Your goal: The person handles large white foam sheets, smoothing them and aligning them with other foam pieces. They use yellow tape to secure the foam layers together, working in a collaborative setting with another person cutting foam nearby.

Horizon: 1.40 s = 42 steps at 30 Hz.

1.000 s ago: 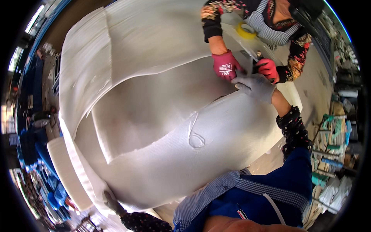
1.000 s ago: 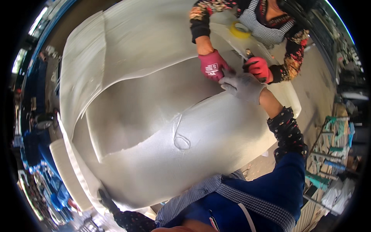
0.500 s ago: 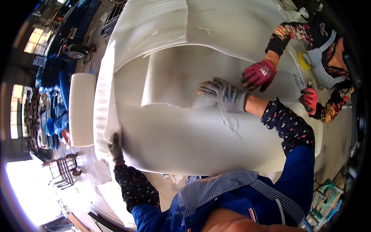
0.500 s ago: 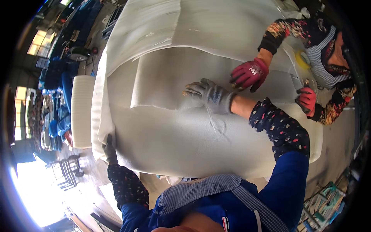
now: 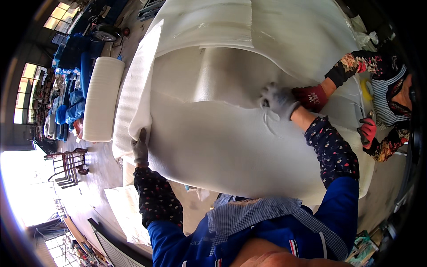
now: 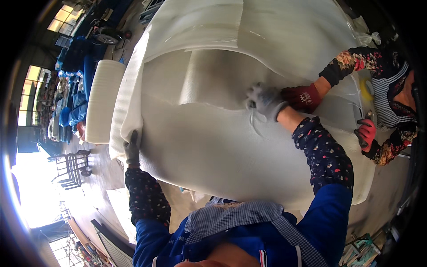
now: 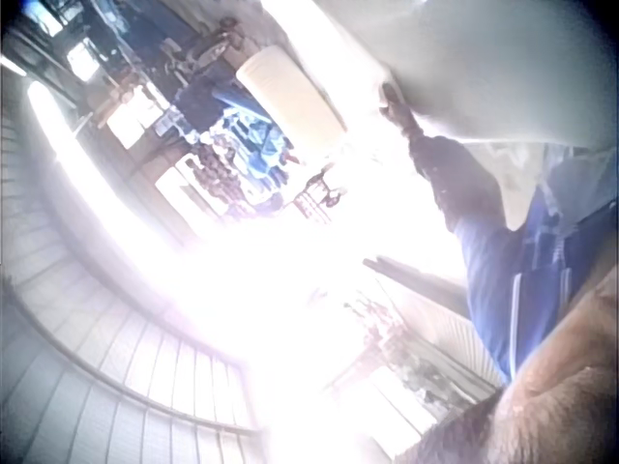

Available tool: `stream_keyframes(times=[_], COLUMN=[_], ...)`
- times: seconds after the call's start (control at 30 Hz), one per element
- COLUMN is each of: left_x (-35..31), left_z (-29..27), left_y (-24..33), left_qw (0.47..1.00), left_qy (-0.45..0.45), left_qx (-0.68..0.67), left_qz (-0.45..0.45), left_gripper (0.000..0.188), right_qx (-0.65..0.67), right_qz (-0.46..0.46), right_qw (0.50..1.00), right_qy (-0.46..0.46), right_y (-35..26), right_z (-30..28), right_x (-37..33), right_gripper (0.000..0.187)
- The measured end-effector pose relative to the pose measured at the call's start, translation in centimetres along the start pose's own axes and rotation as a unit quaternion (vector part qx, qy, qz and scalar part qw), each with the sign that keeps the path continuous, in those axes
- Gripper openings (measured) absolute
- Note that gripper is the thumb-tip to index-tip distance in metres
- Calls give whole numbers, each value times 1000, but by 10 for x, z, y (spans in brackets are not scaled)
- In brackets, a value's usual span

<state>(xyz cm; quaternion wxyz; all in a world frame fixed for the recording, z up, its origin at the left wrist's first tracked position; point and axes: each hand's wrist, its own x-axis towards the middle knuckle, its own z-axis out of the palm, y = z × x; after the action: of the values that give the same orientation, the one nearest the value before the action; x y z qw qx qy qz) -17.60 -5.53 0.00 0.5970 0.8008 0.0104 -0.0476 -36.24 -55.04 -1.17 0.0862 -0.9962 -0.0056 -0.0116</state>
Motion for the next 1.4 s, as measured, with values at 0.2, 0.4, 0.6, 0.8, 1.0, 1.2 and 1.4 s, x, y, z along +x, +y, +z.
stream_keyframes(times=[0.2, 0.4, 0.6, 0.8, 1.0, 1.2, 1.4], left_x=[2, -2, 2, 1, -6, -11, -15], left_z=[-3, -6, 8, -5, -7, -7, -13], left_y=[-7, -9, 2, -9, 3, 12, 1], left_qw=[1000, 999, 1000, 999, 998, 996, 995], left_qy=[-11, 9, -9, -3, -2, -1, 12], left_qx=[-25, -25, -26, -52, -56, -87, -102], left_qz=[6, 24, 10, 13, 3, 18, -9], left_gripper=[30, 27, 28, 30, 35, 33, 32], right_qx=[-286, -101, 388, 338, 139, 109, 352], right_qz=[81, 85, 63, 38, -83, -246, -243], right_qw=[954, 989, 916, 902, 983, 963, 893], right_qy=[-37, -68, -85, -267, -81, 6, -139], right_y=[42, 10, 22, -77, -82, -102, -93], right_z=[2, -4, 54, -76, -92, -103, -76], right_x=[-8, -23, -9, 17, 8, 22, 34], right_gripper=[13, 12, 34, 43, 24, 8, 11])
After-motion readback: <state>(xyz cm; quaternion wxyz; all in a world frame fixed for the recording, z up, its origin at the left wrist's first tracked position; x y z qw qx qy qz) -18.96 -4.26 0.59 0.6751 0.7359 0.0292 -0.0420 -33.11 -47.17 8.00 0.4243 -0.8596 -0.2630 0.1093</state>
